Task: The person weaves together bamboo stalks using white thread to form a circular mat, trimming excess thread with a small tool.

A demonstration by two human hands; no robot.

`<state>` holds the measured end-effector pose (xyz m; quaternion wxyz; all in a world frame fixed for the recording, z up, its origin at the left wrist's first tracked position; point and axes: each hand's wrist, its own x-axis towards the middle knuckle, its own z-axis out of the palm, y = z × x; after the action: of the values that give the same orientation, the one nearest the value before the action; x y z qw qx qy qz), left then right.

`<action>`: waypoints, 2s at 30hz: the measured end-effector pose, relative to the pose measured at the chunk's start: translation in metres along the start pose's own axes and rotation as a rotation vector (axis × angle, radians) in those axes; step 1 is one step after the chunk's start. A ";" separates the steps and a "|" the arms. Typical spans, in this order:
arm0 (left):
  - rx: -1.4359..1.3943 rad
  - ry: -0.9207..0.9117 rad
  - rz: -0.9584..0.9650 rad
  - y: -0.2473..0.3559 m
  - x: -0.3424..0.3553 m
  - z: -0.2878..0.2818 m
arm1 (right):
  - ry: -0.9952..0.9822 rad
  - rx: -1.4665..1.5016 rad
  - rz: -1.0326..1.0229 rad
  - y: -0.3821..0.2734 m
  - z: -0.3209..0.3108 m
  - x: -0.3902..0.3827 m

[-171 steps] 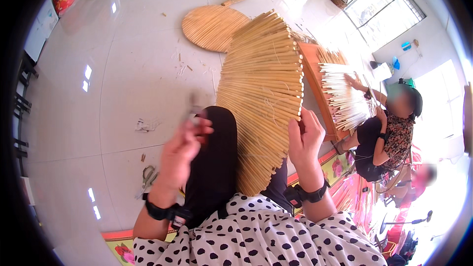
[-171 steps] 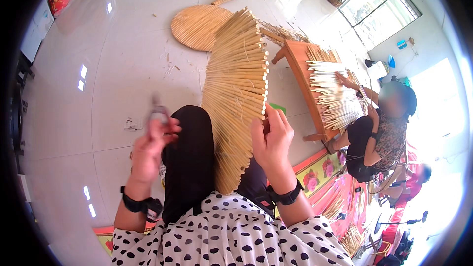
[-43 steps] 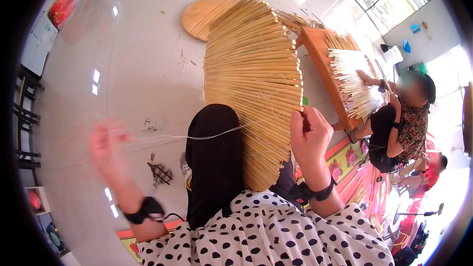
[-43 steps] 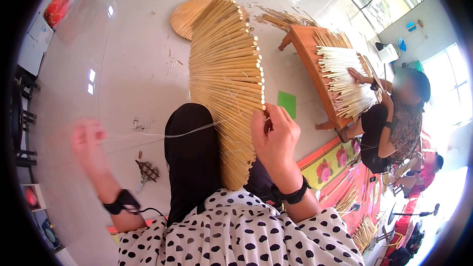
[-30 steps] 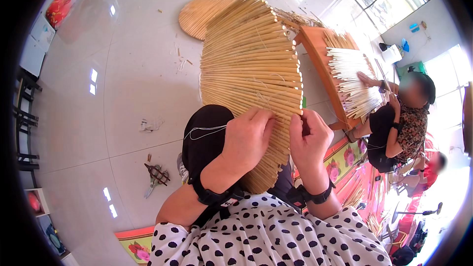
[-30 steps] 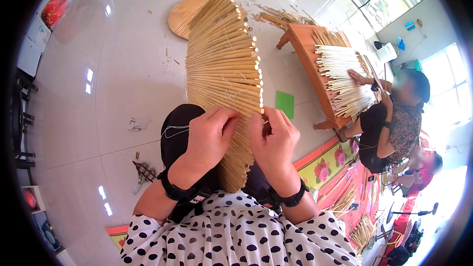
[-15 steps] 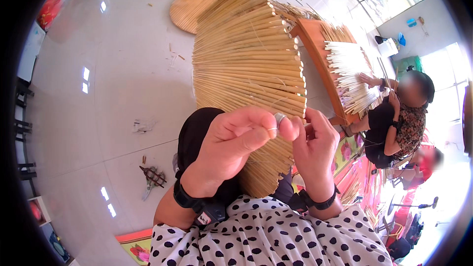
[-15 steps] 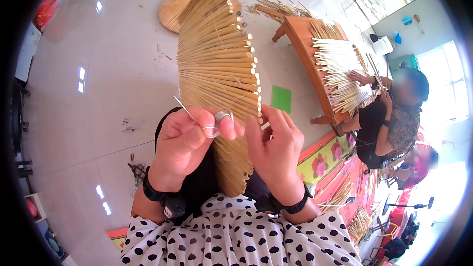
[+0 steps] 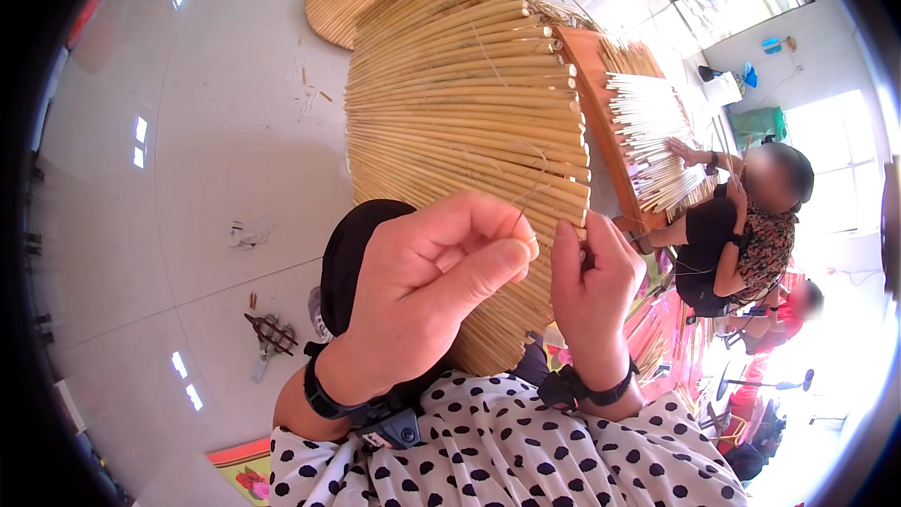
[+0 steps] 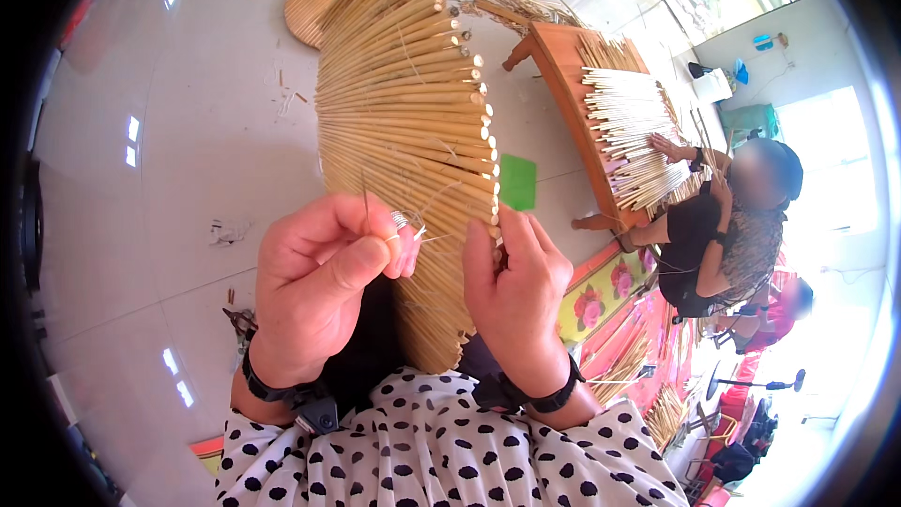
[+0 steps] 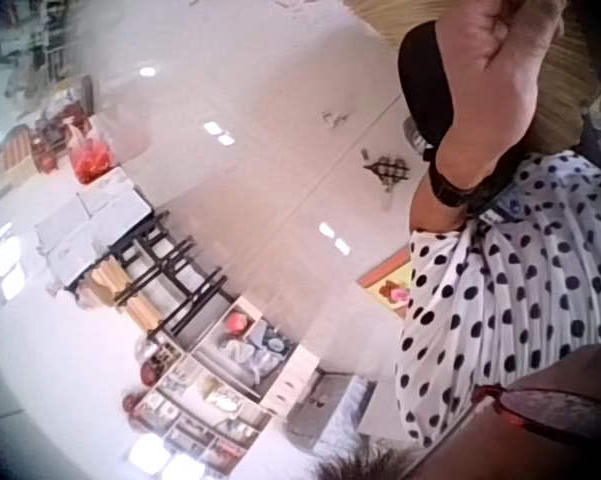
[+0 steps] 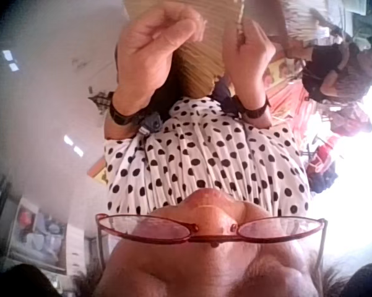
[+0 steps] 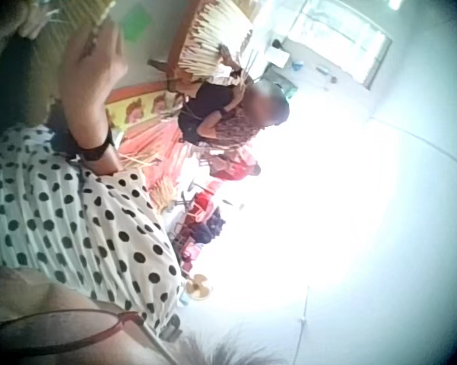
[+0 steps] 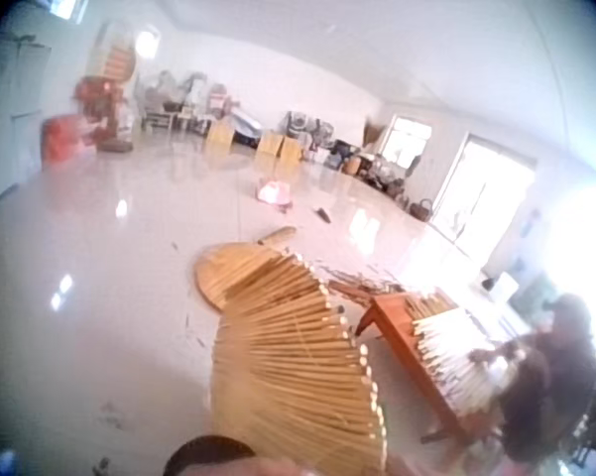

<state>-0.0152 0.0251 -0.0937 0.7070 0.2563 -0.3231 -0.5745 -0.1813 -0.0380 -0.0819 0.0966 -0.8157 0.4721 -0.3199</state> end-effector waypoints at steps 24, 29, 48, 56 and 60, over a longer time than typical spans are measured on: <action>0.896 0.352 0.393 0.042 -0.021 -0.036 | -0.009 0.240 0.014 0.018 -0.003 -0.010; 0.690 0.278 0.205 0.028 -0.014 -0.023 | -0.013 0.262 0.041 0.020 -0.004 -0.004; 1.074 -0.034 0.254 0.008 -0.002 -0.019 | -0.003 0.238 0.036 0.020 -0.003 0.000; 1.192 -0.071 0.314 0.000 0.002 -0.011 | 0.056 0.156 -0.025 0.015 0.000 0.002; 1.281 -0.103 0.332 -0.004 0.005 -0.009 | 0.075 0.133 -0.065 0.014 0.001 0.002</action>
<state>-0.0103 0.0196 -0.1019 0.4776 0.5451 -0.6693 -0.1638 -0.1900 -0.0472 -0.0886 0.1223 -0.8097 0.4266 -0.3840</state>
